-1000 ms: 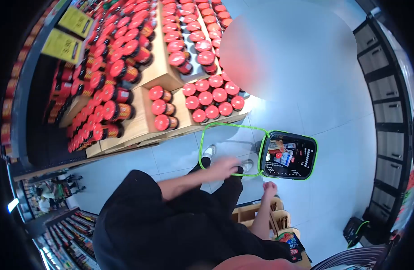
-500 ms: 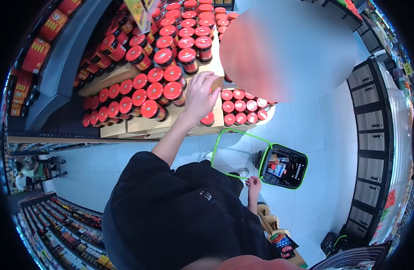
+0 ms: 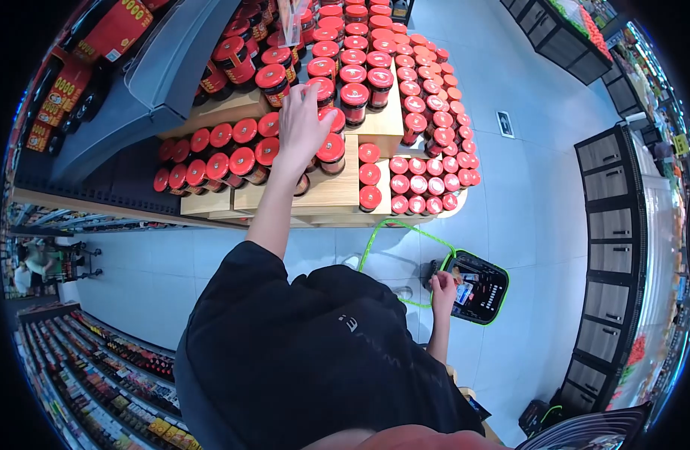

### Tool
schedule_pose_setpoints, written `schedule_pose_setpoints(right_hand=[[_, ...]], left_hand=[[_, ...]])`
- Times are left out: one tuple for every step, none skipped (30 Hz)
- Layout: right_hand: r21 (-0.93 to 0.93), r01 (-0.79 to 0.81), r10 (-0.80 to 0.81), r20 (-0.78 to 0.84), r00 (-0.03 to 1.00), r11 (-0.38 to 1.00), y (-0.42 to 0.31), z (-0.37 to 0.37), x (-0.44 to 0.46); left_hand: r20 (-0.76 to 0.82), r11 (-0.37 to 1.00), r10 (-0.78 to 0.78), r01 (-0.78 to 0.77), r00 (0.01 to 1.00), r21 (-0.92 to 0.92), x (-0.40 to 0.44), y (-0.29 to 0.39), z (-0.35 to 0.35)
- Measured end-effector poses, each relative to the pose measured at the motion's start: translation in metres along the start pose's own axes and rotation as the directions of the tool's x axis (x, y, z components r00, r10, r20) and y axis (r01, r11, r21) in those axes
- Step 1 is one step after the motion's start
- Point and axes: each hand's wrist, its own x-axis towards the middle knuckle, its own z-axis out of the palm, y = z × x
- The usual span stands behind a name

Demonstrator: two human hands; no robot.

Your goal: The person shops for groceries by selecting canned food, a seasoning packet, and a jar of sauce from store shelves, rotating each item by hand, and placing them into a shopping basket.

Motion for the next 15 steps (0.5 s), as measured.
schedule_pose_setpoints(right_hand=[[-0.039,0.026,-0.026,-0.016,1.000,0.999,0.004,0.003,0.002],[-0.067,0.031,-0.032,-0.004,0.999,0.997,0.006,0.006,0.004],[-0.077,0.035,-0.035,0.002,0.999,0.996,-0.002,0.009,0.002],[-0.091,0.035,-0.034,0.011,0.999,0.995,-0.009,0.012,-0.002],[-0.078,0.038,-0.037,0.018,0.999,0.996,-0.008,0.017,-0.003],[-0.113,0.056,-0.054,0.019,0.998,0.992,-0.024,0.020,-0.009],[-0.117,0.054,-0.050,0.035,0.998,0.992,-0.025,0.022,-0.011],[-0.120,0.054,-0.048,0.049,0.998,0.991,-0.025,0.025,-0.013],[-0.124,0.053,-0.046,0.061,0.997,0.991,-0.027,0.025,-0.016],[-0.127,0.044,-0.039,0.045,0.998,0.991,-0.029,0.025,-0.021],[-0.124,0.041,-0.035,0.046,0.998,0.991,-0.031,0.024,-0.023],[-0.121,0.035,-0.029,0.047,0.998,0.992,-0.033,0.022,-0.027],[-0.103,0.006,-0.003,0.039,0.999,0.995,-0.036,0.019,-0.031],[-0.102,0.000,0.002,0.022,1.000,0.995,-0.034,0.015,-0.035],[-0.105,-0.020,0.018,-0.014,1.000,0.994,-0.029,0.012,-0.042]], left_hand=[[0.028,0.999,0.019,-0.018,0.999,-0.050,0.001,0.005,0.001],[0.054,0.994,0.043,-0.038,0.998,-0.101,0.003,0.012,0.004],[0.019,0.980,0.125,-0.121,0.992,-0.160,0.000,0.021,0.013],[0.006,0.954,0.201,-0.194,0.980,-0.227,-0.003,0.031,0.025],[0.018,0.908,0.245,-0.223,0.969,-0.354,-0.006,0.044,0.039],[0.024,0.846,0.289,-0.244,0.957,-0.474,-0.009,0.059,0.054],[0.056,0.831,0.303,-0.234,0.951,-0.505,-0.011,0.074,0.071],[0.086,0.813,0.319,-0.226,0.944,-0.536,-0.009,0.087,0.090],[0.161,0.860,0.306,-0.200,0.938,-0.470,-0.006,0.094,0.115],[0.166,0.894,0.318,-0.236,0.934,-0.381,-0.002,0.095,0.144],[0.223,0.958,0.213,-0.158,0.951,-0.241,0.007,0.100,0.162],[0.265,0.993,0.101,-0.079,0.959,-0.091,0.014,0.105,0.177],[0.242,0.998,0.028,-0.040,0.970,0.045,0.018,0.106,0.191],[0.267,0.994,0.001,-0.028,0.964,0.101,0.021,0.108,0.205],[0.286,0.991,0.001,-0.039,0.958,0.129,0.022,0.110,0.215]])
